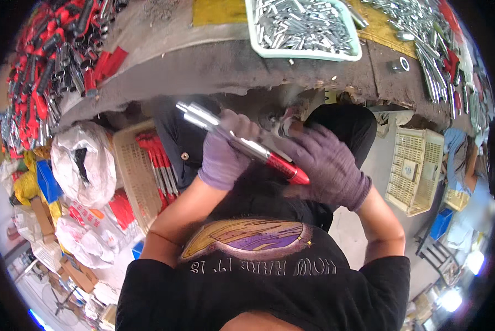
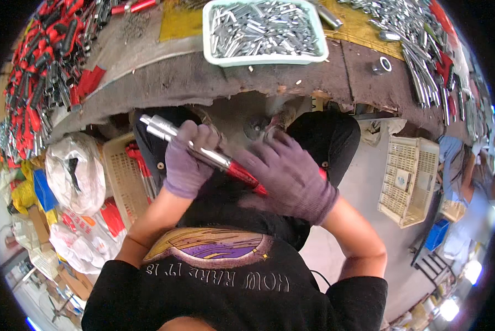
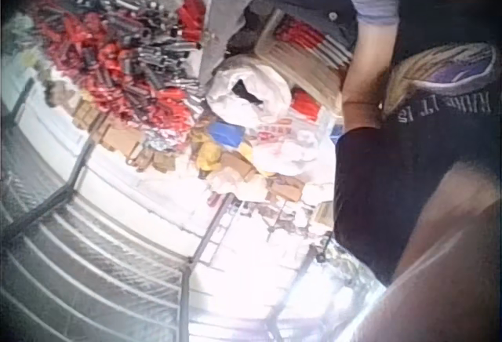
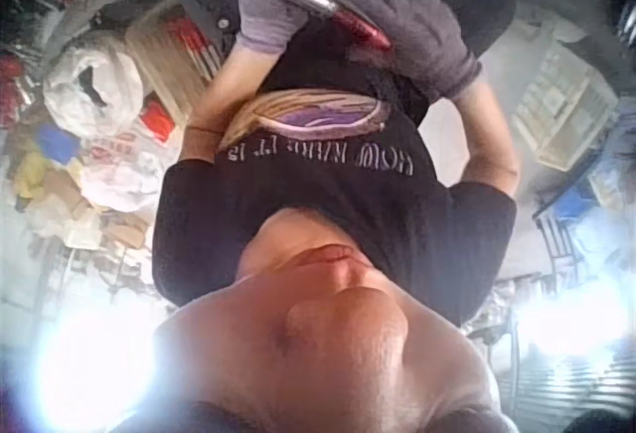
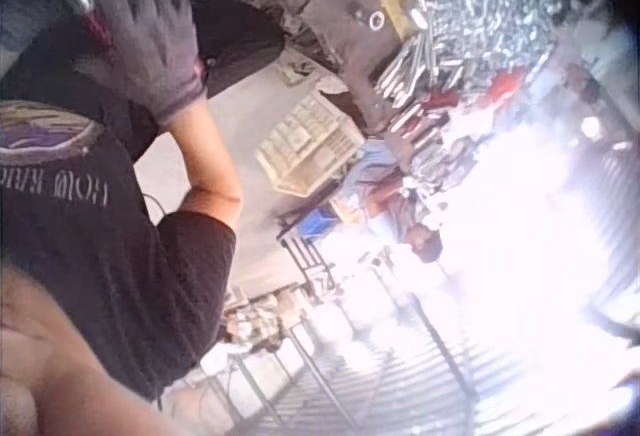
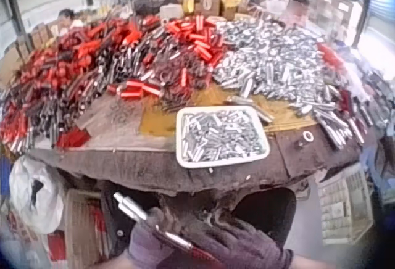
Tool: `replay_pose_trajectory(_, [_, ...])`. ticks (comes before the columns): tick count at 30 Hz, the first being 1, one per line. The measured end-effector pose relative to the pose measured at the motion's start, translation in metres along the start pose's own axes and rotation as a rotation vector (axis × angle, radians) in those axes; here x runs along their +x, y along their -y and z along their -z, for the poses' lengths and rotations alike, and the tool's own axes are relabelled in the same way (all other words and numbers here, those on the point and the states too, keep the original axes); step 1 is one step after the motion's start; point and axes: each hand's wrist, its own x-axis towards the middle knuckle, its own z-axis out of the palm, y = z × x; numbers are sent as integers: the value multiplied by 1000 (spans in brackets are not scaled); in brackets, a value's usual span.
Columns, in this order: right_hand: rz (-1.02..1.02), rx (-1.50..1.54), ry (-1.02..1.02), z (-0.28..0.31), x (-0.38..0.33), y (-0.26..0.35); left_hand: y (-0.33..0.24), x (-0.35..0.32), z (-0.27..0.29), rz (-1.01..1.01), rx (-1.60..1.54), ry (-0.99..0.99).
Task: Assembling mechanical components by fitting metal tubes into red plastic handles and securing them with springs and pins.
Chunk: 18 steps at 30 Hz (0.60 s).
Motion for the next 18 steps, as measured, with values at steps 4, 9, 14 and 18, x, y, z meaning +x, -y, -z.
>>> replay_pose_trajectory(4, [-275,175,294,-38,-47,9,8,5,47,24,-35,-705])
replay_pose_trajectory(9, [-709,160,101,-100,-47,5,81,40,178,322,-205,-964])
replay_pose_trajectory(14, [-920,88,207,-124,-43,-18,105,25,159,727,17,-640])
replay_pose_trajectory(18, [-988,61,236,-132,-30,-26,110,29,188,741,-10,-528])
